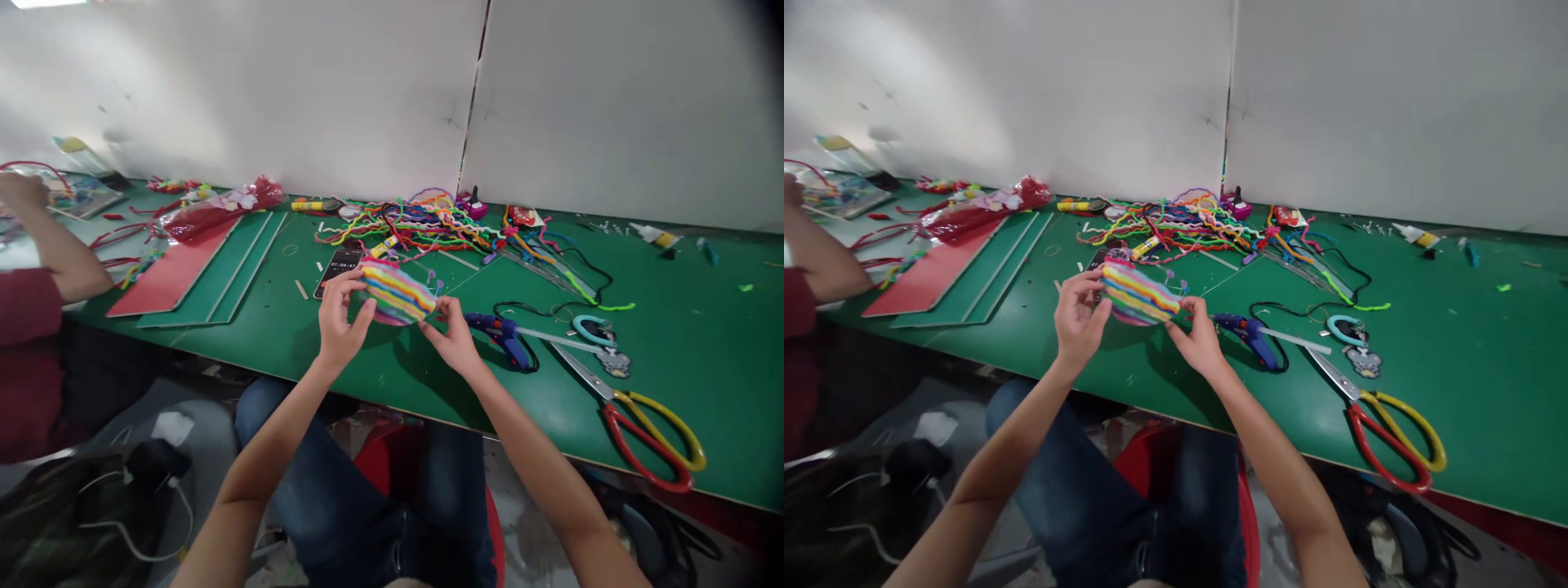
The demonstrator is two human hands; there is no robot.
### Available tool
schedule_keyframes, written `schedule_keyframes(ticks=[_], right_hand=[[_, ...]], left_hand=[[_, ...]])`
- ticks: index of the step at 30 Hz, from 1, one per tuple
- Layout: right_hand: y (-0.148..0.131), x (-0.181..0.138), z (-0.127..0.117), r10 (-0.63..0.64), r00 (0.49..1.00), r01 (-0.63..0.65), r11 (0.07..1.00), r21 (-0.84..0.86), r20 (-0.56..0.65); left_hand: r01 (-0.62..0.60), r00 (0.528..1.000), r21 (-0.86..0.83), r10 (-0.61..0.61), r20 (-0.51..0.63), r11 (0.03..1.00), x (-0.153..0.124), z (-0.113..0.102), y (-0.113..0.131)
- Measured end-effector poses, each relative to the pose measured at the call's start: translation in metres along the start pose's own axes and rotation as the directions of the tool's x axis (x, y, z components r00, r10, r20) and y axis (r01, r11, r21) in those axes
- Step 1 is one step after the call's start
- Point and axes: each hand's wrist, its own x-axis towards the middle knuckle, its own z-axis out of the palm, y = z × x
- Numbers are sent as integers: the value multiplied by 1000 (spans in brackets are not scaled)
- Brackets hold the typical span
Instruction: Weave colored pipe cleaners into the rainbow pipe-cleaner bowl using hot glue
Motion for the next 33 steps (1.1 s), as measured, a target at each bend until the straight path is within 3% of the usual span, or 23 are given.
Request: schedule_keyframes(ticks=[4,9,16,21,25,33], right_hand=[[-1,-4,9,8,1000,-9,986,164,7],[-4,-5,10,-6,999,12,992,126,-45],[-1,-3,11,55,991,-27,976,218,-122],[10,2,11,73,992,-58,987,148,-102],[13,2,11,82,993,-73,991,108,-84],[12,0,12,33,993,-24,997,77,-117]], left_hand=[[-58,992,-89,48,-118,994,-3,11,1],[-21,991,17,23,-129,1000,-5,10,-5],[-55,975,35,61,-215,998,-4,5,-17],[10,993,-55,-16,-113,998,-5,6,-26],[47,999,19,-47,-20,999,-9,5,-26],[-9,1000,46,10,-15,999,-11,3,-19]])
